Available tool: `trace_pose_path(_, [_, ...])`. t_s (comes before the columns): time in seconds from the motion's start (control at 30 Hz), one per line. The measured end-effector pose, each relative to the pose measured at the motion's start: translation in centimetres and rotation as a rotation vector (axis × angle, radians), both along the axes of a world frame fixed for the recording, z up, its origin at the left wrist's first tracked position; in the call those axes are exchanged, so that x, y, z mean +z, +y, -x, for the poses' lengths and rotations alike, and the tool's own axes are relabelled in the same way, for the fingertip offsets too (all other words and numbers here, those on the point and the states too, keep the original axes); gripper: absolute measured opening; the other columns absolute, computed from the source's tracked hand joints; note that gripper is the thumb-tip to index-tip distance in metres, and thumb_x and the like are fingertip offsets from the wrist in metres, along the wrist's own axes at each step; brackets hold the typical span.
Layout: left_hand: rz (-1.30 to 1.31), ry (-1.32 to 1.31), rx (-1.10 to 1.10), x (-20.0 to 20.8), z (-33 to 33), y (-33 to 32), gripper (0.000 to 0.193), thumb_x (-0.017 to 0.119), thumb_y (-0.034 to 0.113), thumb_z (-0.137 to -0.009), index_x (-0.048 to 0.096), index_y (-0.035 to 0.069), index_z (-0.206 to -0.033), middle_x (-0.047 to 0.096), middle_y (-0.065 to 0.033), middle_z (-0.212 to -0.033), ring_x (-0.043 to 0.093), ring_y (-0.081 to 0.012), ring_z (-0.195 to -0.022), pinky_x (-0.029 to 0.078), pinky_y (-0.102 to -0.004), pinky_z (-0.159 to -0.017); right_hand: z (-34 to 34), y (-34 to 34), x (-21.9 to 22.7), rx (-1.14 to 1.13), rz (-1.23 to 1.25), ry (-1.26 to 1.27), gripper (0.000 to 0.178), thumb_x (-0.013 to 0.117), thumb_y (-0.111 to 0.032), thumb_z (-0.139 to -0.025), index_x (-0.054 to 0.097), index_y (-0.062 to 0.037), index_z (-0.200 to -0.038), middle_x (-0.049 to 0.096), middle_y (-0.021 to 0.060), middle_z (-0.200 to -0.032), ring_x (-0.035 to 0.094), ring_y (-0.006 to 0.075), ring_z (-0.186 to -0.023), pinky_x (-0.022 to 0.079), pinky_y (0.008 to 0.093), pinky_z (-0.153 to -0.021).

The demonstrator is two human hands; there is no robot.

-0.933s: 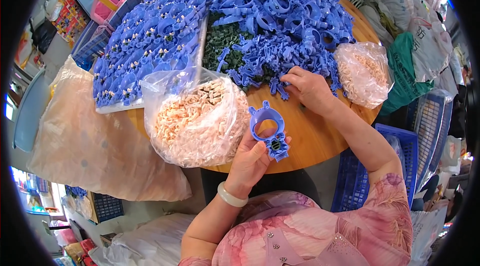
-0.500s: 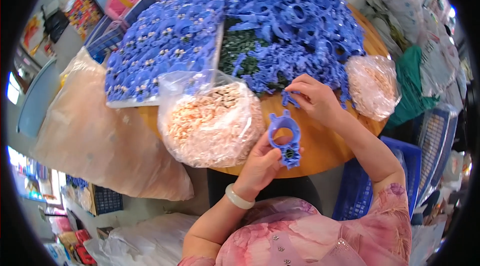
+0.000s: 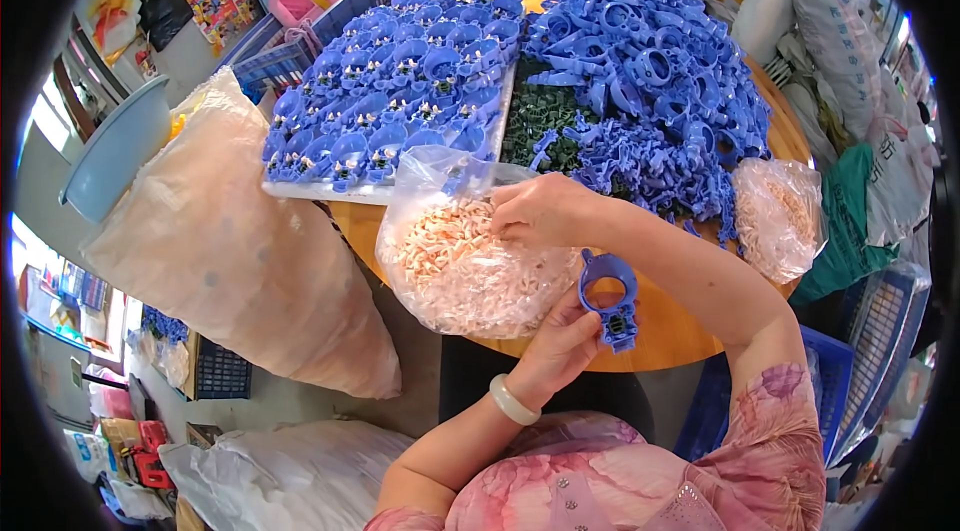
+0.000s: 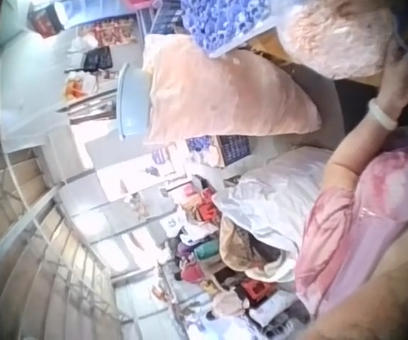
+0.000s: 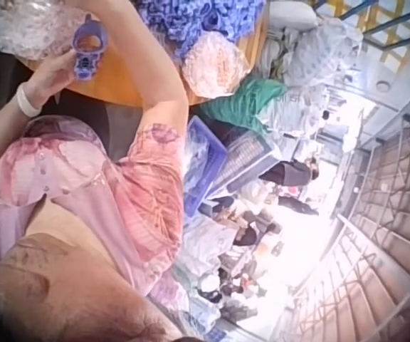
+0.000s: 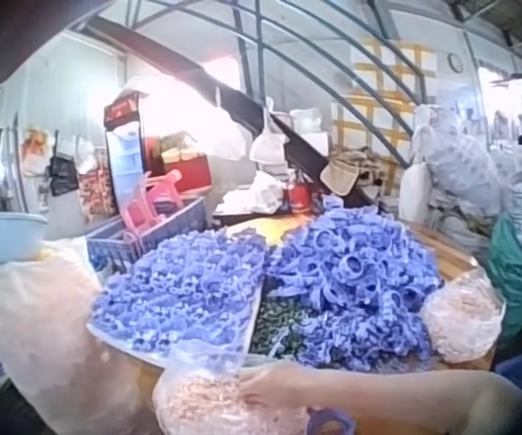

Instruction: Assembling small blue plastic toy components by hand at a workshop table.

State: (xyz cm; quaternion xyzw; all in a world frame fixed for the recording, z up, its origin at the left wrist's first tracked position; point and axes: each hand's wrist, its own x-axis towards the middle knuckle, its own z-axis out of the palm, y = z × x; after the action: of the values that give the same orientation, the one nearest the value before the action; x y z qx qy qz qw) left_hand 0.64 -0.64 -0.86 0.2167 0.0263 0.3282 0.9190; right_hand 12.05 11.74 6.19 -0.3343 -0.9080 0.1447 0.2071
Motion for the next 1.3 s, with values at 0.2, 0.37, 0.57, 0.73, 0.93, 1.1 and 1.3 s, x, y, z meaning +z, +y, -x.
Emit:
trace_pose_path(0.2, [-0.075,0.078,0.022,0.3,0.0,-0.1,0.057,0.061,0.028,-0.089,0.036,0.009,-0.136,0.052,-0.0117,-0.124,0.056,-0.0269,-0.109,0.047,-0.0415,-0.091,-2.1,-1.7,0.8,-0.120,0.197,0.260,0.011,0.066,-0.002,-0.078,0.066,-0.0036,-0.089,0.063,0.0060,-0.084,0.062,0.0168,-0.076,0.048,0.0273,-0.067])
trace_pose_path(0.37, [-0.025,0.036,-0.006,0.5,0.0,-0.1,0.060,0.061,0.017,-0.089,0.031,0.010,-0.140,0.053,-0.0110,-0.124,0.056,-0.0262,-0.110,0.047,-0.0411,-0.092,-4.8,-4.5,1.7,-0.168,0.434,0.544,0.017,0.065,-0.001,-0.082,0.068,-0.0038,-0.098,0.059,0.0019,-0.089,0.056,0.0095,-0.082,0.045,0.0223,-0.068])
trace_pose_path(0.57, [-0.051,0.101,0.047,0.6,-0.1,-0.2,0.066,0.065,0.024,-0.086,0.030,0.010,-0.140,0.053,-0.0115,-0.123,0.058,-0.0289,-0.108,0.048,-0.0410,-0.091,-7.1,-9.2,2.3,-0.214,0.352,0.712,0.019,0.064,0.006,-0.080,0.070,-0.0042,-0.095,0.058,0.0031,-0.091,0.057,0.0116,-0.084,0.047,0.0221,-0.072])
trace_pose_path(0.73, [-0.052,0.093,0.077,0.4,-0.2,-0.1,0.062,0.062,0.024,-0.089,0.030,0.011,-0.141,0.054,-0.0118,-0.122,0.059,-0.0295,-0.106,0.048,-0.0425,-0.091,-8.3,-12.5,2.8,-0.346,0.104,0.666,0.025,0.068,0.006,-0.076,0.067,-0.0039,-0.099,0.062,0.0059,-0.092,0.060,0.0144,-0.083,0.048,0.0240,-0.070])
trace_pose_path(0.93, [-0.038,0.062,0.073,0.0,-0.4,-0.1,0.056,0.057,0.024,-0.092,0.032,0.011,-0.140,0.055,-0.0114,-0.120,0.059,-0.0294,-0.106,0.049,-0.0419,-0.090,-7.5,-15.0,1.7,-0.275,-0.074,0.381,0.026,0.069,-0.002,-0.075,0.065,-0.0081,-0.100,0.065,0.0067,-0.092,0.064,0.0230,-0.085,0.052,0.0306,-0.071])
trace_pose_path(1.1, [-0.011,0.094,0.072,0.6,-0.2,-0.2,0.054,0.057,0.023,-0.092,0.034,0.010,-0.138,0.055,-0.0106,-0.120,0.058,-0.0258,-0.106,0.050,-0.0413,-0.089,-7.0,-15.1,2.5,-0.080,-0.069,0.207,0.034,0.061,-0.006,-0.074,0.063,-0.0116,-0.108,0.065,0.0029,-0.097,0.062,0.0221,-0.091,0.050,0.0330,-0.079])
trace_pose_path(1.3, [-0.032,0.176,0.057,0.2,-0.2,-0.1,0.046,0.052,0.015,-0.093,0.038,0.009,-0.136,0.049,-0.0080,-0.129,0.056,-0.0213,-0.111,0.051,-0.0387,-0.089,-7.2,-14.3,2.8,0.078,-0.169,0.038,0.039,0.060,-0.007,-0.075,0.061,-0.0092,-0.113,0.062,0.0028,-0.102,0.059,0.0209,-0.093,0.049,0.0327,-0.078])
